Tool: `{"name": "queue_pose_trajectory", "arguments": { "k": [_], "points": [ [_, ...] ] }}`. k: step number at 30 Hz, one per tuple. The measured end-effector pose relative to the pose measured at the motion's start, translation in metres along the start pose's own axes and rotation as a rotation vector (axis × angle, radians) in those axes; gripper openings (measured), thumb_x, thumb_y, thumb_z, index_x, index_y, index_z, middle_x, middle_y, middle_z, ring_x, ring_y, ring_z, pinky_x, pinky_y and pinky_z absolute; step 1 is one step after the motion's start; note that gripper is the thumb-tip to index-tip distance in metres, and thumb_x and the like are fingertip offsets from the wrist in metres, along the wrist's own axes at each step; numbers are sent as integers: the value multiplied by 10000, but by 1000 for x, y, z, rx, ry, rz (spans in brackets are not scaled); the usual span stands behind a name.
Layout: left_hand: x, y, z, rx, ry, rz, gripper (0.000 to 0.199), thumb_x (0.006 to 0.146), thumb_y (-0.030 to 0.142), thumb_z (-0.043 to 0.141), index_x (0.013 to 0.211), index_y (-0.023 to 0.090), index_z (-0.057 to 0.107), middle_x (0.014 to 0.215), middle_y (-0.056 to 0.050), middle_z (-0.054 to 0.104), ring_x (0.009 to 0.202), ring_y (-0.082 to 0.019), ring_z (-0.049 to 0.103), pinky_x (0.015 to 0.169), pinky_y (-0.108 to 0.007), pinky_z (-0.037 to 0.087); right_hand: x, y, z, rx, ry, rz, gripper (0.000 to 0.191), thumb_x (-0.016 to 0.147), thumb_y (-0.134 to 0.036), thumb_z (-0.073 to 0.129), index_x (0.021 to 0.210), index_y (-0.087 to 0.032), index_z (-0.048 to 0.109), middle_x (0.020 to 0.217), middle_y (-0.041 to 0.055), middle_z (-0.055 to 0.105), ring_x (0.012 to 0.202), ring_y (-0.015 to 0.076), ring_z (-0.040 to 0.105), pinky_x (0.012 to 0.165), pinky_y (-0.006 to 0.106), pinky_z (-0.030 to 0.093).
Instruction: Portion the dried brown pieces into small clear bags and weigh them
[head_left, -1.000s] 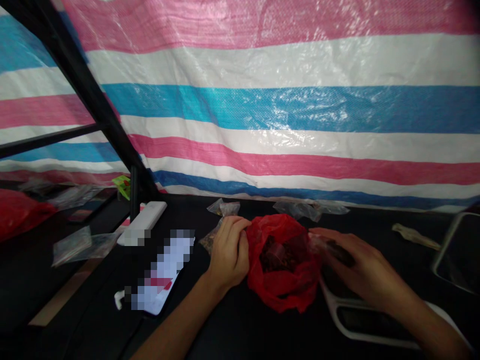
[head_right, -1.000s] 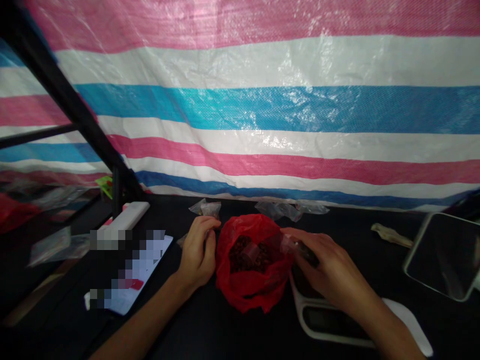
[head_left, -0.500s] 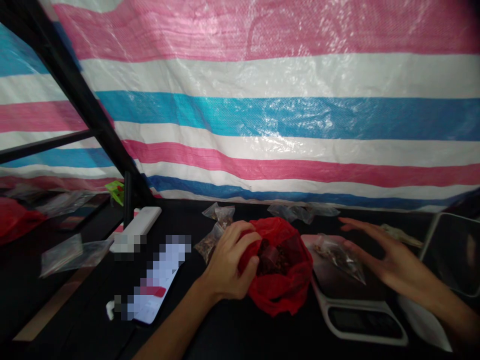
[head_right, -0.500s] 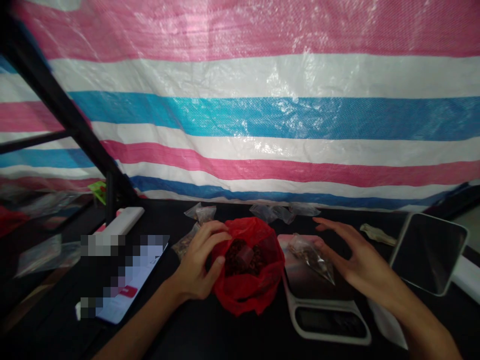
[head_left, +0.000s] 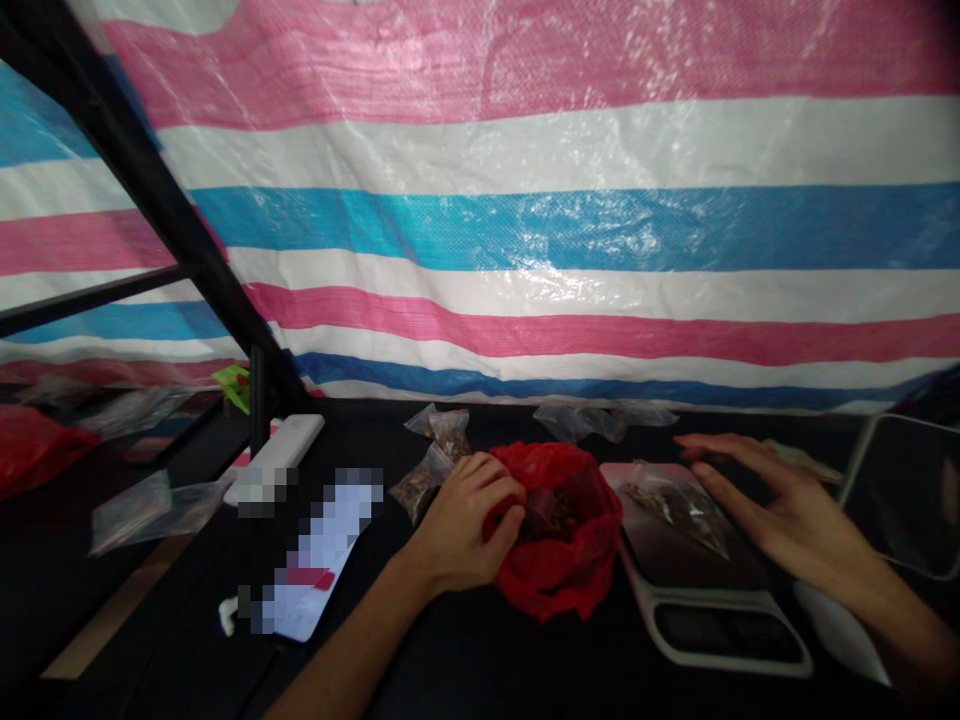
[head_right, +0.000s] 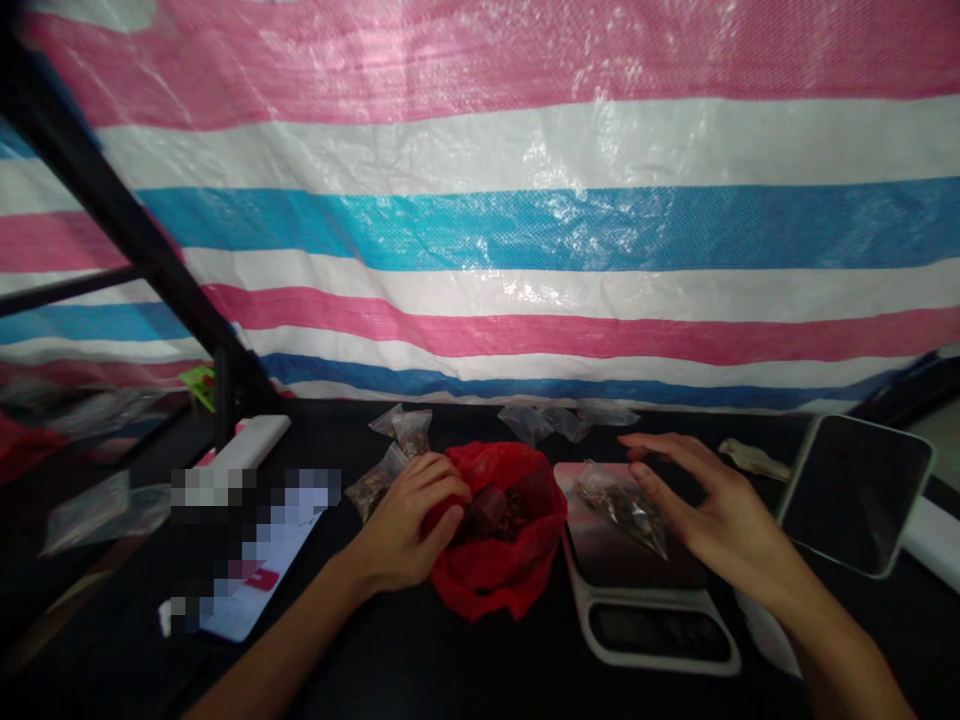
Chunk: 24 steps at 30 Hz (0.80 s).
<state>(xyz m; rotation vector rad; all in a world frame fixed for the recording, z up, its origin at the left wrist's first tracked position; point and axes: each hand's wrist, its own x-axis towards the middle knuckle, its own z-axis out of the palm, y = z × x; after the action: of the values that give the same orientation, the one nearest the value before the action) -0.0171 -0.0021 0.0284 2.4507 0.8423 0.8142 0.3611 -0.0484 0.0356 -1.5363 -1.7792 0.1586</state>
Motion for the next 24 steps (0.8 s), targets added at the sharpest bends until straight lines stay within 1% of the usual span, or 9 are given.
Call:
{"name": "queue_pose_trajectory", "arguments": {
  "k": [2, 5, 7, 9, 11, 15, 18, 21, 24],
  "points": [
    [0, 0, 1, -21, 7, -9, 163, 967, 213, 550, 1092, 222, 653, 1130, -90, 648, 1090, -265, 565, 994, -454, 450, -1, -2, 2, 4, -82, 26, 364, 937, -541, 650, 1241, -346, 692, 1239, 54, 733, 1176, 327, 680, 1050, 510, 536],
    [-1, 0, 2, -55, 38, -18, 296, 959, 221, 572, 1253, 229, 599, 1300, -117, 591, 1222, -277, 543, 1078, -466, 442, -3, -6, 2, 28, -202, 44, 465, 919, -574, 669, 1319, -338, 661, 1280, 68, 724, 1196, 330, 675, 1050, 507, 532],
    [-2, 0, 2, -69, 48, -16, 358, 962, 232, 574, 1320, 237, 559, 1362, -125, 559, 1289, -285, 519, 1127, -479, 422, -4, -7, 2, 51, -251, 42, 511, 914, -568, 682, 1372, -348, 626, 1318, 68, 710, 1220, 326, 666, 1063, 493, 522],
    [-3, 0, 2, -78, 54, -10, 377, 968, 247, 571, 1343, 242, 540, 1385, -128, 545, 1324, -292, 502, 1154, -492, 406, -5, -6, 2, 61, -285, 39, 540, 918, -552, 686, 1415, -363, 590, 1377, 64, 682, 1265, 324, 643, 1077, 480, 510],
    [-3, 0, 2, -82, 64, 1, 379, 978, 268, 561, 1355, 242, 531, 1401, -135, 529, 1347, -301, 486, 1165, -506, 398, -6, -5, 3, 35, -297, 31, 565, 916, -549, 689, 1439, -373, 567, 1410, 64, 664, 1297, 332, 620, 1087, 498, 492],
    [-5, 0, 1, -64, 105, 34, 410, 997, 316, 545, 1396, 231, 504, 1435, -162, 473, 1376, -325, 450, 1175, -543, 384, -7, -5, 2, -73, -287, 2, 597, 906, -572, 696, 1454, -388, 549, 1390, 66, 674, 1293, 351, 599, 1091, 574, 438],
    [-6, 0, 0, -40, 132, 53, 453, 996, 336, 548, 1430, 225, 481, 1468, -176, 423, 1401, -340, 421, 1180, -562, 375, -8, -2, 3, -112, -295, -4, 614, 894, -580, 702, 1462, -410, 540, 1393, 57, 670, 1245, 345, 614, 1060, 571, 447],
    [-7, 1, -1, -26, 138, 68, 454, 993, 341, 554, 1427, 226, 490, 1490, -177, 398, 1413, -349, 414, 1177, -562, 378, -8, 1, 4, -136, -305, 17, 640, 871, -592, 720, 1461, -416, 549, 1364, 54, 685, 1205, 341, 627, 1042, 562, 461],
    [-7, 2, 0, -17, 131, 73, 443, 988, 342, 561, 1413, 227, 508, 1489, -179, 395, 1413, -356, 417, 1172, -560, 385, -7, -3, 3, -143, -321, 29, 647, 858, -603, 726, 1454, -409, 564, 1364, 56, 683, 1212, 339, 619, 1034, 546, 467]
  ]
}}
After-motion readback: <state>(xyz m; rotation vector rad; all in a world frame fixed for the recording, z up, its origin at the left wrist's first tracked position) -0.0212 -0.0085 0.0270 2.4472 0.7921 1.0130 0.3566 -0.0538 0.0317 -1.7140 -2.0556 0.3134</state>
